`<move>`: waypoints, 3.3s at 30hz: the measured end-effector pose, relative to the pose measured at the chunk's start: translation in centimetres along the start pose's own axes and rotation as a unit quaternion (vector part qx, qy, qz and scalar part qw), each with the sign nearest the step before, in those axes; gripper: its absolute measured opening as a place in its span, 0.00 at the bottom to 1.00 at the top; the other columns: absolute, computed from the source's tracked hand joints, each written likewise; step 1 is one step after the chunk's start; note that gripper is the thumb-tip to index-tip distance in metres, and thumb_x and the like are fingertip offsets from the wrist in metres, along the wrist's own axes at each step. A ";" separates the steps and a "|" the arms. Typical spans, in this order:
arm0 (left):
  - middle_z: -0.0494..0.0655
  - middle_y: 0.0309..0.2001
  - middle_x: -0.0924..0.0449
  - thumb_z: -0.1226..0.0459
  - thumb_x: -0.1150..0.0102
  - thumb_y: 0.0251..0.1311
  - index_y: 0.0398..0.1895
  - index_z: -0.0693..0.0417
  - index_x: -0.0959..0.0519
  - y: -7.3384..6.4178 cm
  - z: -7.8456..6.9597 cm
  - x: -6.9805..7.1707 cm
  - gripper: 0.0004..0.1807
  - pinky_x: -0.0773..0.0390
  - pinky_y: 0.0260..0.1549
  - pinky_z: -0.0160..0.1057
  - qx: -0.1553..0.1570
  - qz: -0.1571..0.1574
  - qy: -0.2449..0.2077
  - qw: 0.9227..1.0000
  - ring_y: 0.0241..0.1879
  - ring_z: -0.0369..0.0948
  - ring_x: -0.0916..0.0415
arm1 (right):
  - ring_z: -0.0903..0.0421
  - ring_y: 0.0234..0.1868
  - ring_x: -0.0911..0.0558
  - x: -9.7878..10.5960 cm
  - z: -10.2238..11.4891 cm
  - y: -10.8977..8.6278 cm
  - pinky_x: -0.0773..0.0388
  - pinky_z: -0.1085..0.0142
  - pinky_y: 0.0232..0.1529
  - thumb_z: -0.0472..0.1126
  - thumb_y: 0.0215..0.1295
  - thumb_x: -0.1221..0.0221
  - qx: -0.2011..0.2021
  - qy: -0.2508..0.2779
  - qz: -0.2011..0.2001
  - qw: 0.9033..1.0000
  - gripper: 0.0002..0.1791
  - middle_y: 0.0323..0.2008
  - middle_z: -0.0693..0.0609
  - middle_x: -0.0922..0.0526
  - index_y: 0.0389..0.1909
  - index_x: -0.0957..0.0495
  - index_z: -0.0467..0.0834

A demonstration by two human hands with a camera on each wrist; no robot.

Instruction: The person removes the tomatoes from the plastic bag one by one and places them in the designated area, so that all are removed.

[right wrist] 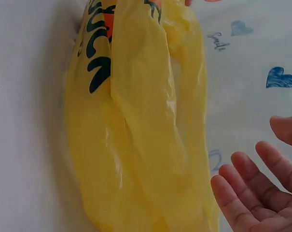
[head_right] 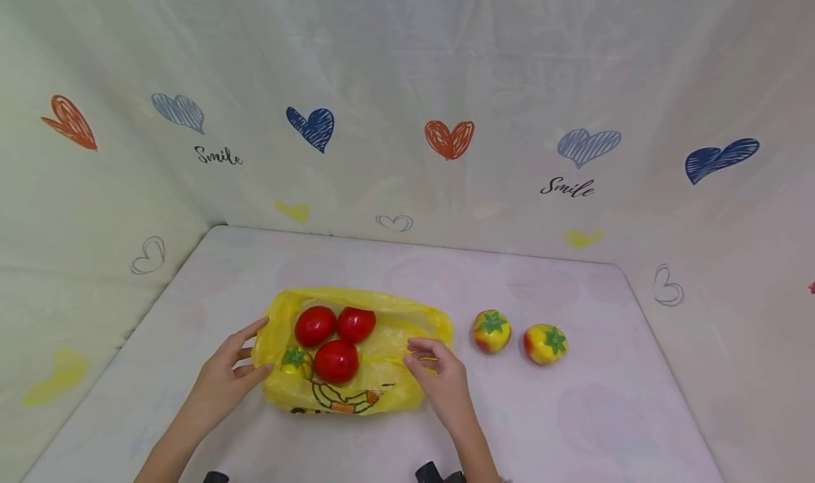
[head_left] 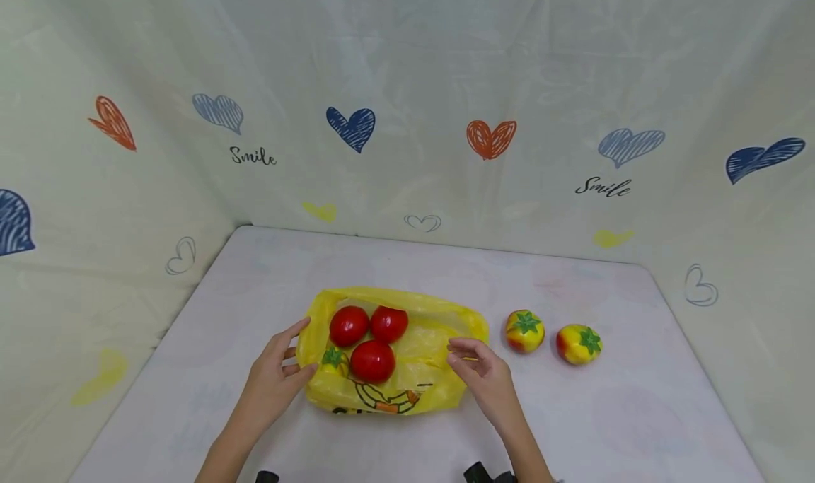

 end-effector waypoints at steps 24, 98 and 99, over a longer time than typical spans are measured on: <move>0.60 0.64 0.40 0.70 0.40 0.55 0.69 0.52 0.41 0.0 0.0 0.0 0.37 0.19 0.45 0.41 -0.002 -0.004 0.010 1.000 0.55 0.56 0.30 | 0.52 0.56 0.24 -10.6 1.8 0.8 0.25 0.54 0.57 0.36 0.63 0.44 0.092 -0.108 0.247 0.959 0.14 0.51 0.53 0.20 0.50 0.20 0.45; 0.58 0.62 0.38 0.71 0.41 0.54 0.68 0.53 0.41 -0.3 0.6 -0.2 0.36 0.18 0.42 0.37 0.004 -0.003 0.017 1.000 0.52 0.51 0.29 | 0.56 0.53 0.30 -14.4 2.6 1.8 0.26 0.68 0.57 0.40 0.55 0.35 0.253 -0.365 0.162 0.881 0.25 0.56 0.54 0.29 0.55 0.28 0.46; 0.58 0.62 0.37 0.71 0.41 0.54 0.68 0.53 0.41 -0.3 0.6 -0.2 0.36 0.18 0.42 0.37 0.002 -0.004 0.016 1.000 0.51 0.51 0.29 | 0.55 0.53 0.30 -14.4 2.6 1.8 0.26 0.68 0.57 0.40 0.55 0.35 0.250 -0.364 0.163 0.882 0.25 0.56 0.54 0.29 0.55 0.28 0.46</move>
Point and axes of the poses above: each hand's wrist, its own y-axis towards the middle knuckle, its own x-axis out of the back of the hand, z = x × y, the point moved 9 cm from there along y, towards the middle knuckle
